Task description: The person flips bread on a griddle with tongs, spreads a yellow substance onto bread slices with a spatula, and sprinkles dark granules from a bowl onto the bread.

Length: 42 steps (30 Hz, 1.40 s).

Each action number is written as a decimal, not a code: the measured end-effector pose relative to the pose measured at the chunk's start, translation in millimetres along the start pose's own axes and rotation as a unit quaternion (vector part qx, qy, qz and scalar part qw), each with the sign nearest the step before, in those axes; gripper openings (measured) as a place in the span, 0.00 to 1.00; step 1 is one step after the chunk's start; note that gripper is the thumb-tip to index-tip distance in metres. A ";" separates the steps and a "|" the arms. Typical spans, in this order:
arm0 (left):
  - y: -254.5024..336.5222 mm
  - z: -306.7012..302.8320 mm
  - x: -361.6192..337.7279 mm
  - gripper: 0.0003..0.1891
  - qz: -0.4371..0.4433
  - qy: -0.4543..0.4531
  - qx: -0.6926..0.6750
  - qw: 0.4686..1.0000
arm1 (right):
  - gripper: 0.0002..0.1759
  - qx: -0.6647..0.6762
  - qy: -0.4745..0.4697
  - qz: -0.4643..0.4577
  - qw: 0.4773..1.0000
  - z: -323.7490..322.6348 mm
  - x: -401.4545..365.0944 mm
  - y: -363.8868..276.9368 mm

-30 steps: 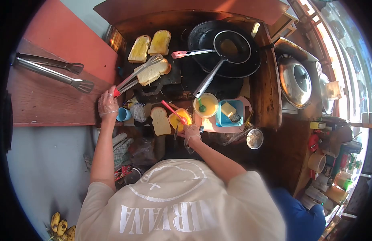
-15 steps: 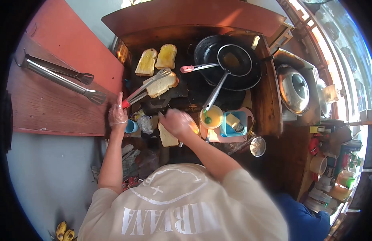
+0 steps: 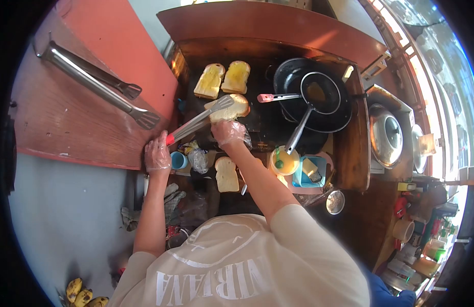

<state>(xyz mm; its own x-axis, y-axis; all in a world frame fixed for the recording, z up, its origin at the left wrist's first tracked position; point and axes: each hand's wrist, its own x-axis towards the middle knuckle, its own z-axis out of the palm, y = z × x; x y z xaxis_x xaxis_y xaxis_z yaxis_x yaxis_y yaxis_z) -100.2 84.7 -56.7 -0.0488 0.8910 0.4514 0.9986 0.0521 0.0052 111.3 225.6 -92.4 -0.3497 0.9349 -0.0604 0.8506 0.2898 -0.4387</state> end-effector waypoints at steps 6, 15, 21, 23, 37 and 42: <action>21.5 -61.9 -44.7 0.27 -0.107 -0.047 0.066 0.991 | 0.23 -0.036 -0.062 -0.001 0.997 -9.8 -1.4 -2.8; 58.2 -106.3 -180.5 0.24 -0.437 -0.069 -0.334 0.832 | 0.29 0.037 -0.143 -0.066 0.987 -86.5 -120.0 58.5; 146.1 -103.9 -218.7 0.27 -0.421 -0.005 -0.572 0.704 | 0.29 0.090 -0.175 -0.103 0.975 -129.1 -205.6 105.1; 166.6 -115.1 -175.7 0.27 -0.407 -0.014 -0.663 0.629 | 0.28 0.127 -0.196 -0.068 0.970 -150.8 -226.5 107.7; 121.2 -341.2 143.8 0.12 -0.077 0.296 -0.020 0.952 | 0.26 0.079 -0.069 -0.088 0.991 -171.7 -329.1 233.0; 77.6 -371.7 165.0 0.17 0.132 0.297 0.304 0.896 | 0.26 0.198 -0.013 -0.010 0.980 -187.2 -361.9 251.3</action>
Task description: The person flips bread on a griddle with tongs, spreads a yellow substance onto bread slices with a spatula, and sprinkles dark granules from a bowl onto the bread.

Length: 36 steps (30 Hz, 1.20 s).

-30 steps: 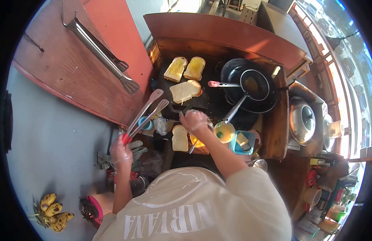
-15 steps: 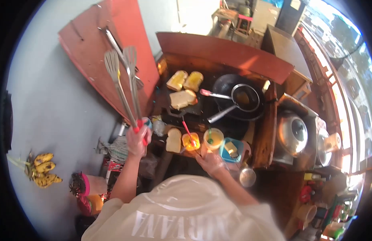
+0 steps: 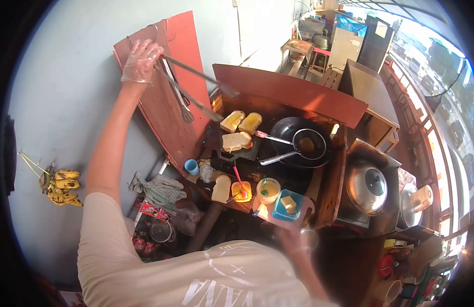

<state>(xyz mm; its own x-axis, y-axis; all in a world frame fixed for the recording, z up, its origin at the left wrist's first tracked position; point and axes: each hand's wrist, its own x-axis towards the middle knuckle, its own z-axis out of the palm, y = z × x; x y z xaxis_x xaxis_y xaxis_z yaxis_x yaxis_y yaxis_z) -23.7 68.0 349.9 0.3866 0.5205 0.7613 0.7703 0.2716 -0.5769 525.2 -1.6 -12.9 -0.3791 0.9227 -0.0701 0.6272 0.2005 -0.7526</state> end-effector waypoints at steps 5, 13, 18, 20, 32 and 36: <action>-39.4 26.1 -28.3 0.17 0.065 -0.090 0.020 0.994 | 0.26 -0.086 -0.003 -0.021 0.996 1.4 -23.5 58.8; -26.9 29.3 -53.9 0.16 0.093 -0.140 0.034 0.985 | 0.25 -0.135 -0.015 -0.080 0.987 0.5 -3.1 36.6; -18.9 35.1 -65.5 0.19 0.103 -0.153 0.029 0.982 | 0.26 -0.135 -0.103 -0.046 0.984 24.7 29.8 16.6; -15.3 38.1 -77.9 0.21 0.103 -0.162 0.019 0.981 | 0.26 -0.160 -0.163 -0.090 0.969 46.7 43.6 16.7; 225.3 -2.7 -203.8 0.14 -0.026 -0.179 -0.393 0.901 | 0.23 0.249 -0.259 0.340 0.869 205.3 137.5 39.9; 338.4 63.7 -275.5 0.15 0.076 -0.287 -0.424 0.855 | 0.20 0.372 -0.159 0.382 0.831 236.7 153.8 21.8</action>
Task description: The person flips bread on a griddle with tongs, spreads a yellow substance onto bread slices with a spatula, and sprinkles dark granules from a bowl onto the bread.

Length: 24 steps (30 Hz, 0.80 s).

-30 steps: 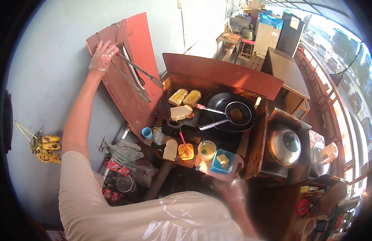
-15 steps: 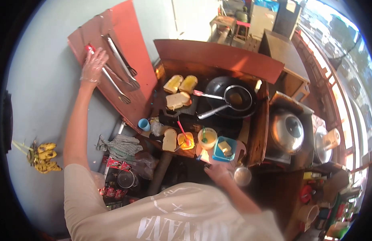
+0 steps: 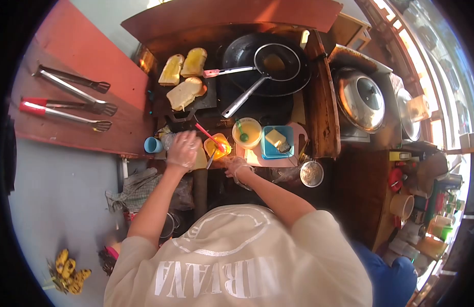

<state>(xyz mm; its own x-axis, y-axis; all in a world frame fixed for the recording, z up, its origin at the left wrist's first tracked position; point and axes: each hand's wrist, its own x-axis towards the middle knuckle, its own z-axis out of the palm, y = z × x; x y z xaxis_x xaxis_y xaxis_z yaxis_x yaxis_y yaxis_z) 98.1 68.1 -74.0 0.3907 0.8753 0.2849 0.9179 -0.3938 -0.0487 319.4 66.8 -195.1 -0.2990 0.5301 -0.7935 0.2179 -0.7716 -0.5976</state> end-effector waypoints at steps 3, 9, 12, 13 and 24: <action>-0.8 43.8 36.0 0.14 0.037 -0.053 0.051 0.997 | 0.17 0.074 0.035 -0.023 0.996 11.2 41.8 16.7; -10.8 77.1 58.0 0.10 -0.051 -0.357 0.021 0.932 | 0.14 0.213 0.055 -0.013 0.976 27.8 48.5 7.8; 0.3 69.9 41.2 0.09 -0.085 -0.345 -0.041 0.934 | 0.12 0.258 0.067 -0.028 0.963 32.9 49.1 6.1; -1.8 65.4 37.4 0.09 -0.081 -0.346 -0.040 0.934 | 0.12 0.262 0.069 -0.029 0.962 34.8 40.4 -2.6; -15.9 26.3 -0.4 0.07 -0.060 -0.105 -0.110 0.987 | 0.11 0.079 0.156 -0.141 0.974 37.1 22.1 -23.7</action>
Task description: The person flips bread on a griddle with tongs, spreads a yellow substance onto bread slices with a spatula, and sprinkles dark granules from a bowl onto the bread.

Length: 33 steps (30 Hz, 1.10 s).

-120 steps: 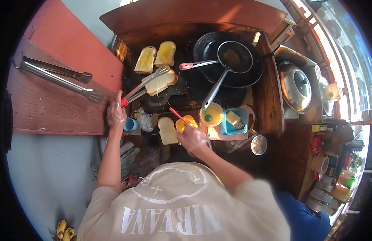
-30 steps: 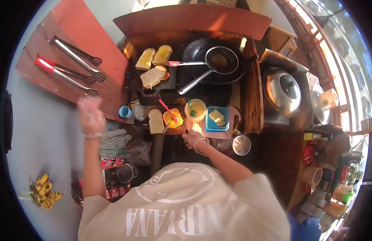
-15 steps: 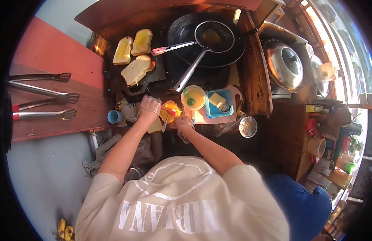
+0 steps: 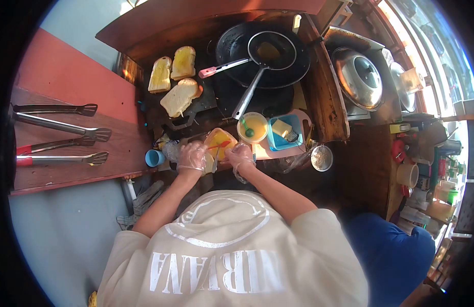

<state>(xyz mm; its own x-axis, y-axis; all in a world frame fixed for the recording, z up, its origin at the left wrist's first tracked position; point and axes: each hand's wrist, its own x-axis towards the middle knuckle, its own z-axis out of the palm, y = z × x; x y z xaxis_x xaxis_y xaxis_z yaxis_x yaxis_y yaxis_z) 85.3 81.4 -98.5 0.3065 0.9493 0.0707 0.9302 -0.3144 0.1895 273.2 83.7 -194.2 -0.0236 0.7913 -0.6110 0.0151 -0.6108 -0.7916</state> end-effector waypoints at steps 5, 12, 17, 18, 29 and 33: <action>-4.3 2.9 -15.1 0.06 -0.154 0.026 -0.249 0.956 | 0.11 0.031 -0.003 0.030 0.999 6.3 -22.1 -52.0; -15.6 -11.1 -21.1 0.07 -0.200 0.074 -0.295 0.931 | 0.13 0.015 -0.026 0.043 0.999 8.9 -26.7 -86.0; -21.3 -9.5 -18.2 0.08 -0.220 0.086 -0.330 0.914 | 0.11 0.055 -0.031 0.025 0.998 17.9 -21.7 -99.9; -22.5 -13.2 -16.7 0.08 -0.221 0.090 -0.328 0.914 | 0.11 0.090 -0.029 0.022 0.995 20.5 -19.9 -102.6; -99.6 -55.9 18.6 0.08 -0.347 0.205 -0.258 0.878 | 0.10 0.140 -0.064 0.026 0.988 50.2 -3.6 -143.7; -97.0 -43.3 27.7 0.07 -0.300 0.186 -0.035 0.935 | 0.11 0.126 -0.061 0.030 0.990 48.0 -1.9 -142.0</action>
<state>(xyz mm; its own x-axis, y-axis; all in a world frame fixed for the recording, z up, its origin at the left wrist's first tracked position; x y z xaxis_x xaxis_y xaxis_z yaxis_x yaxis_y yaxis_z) -5.3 137.9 -72.5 -0.3708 0.8903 0.2642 0.8923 0.2626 0.3672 223.1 167.6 -80.4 -0.1512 0.7540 -0.6393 -0.2301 -0.6558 -0.7190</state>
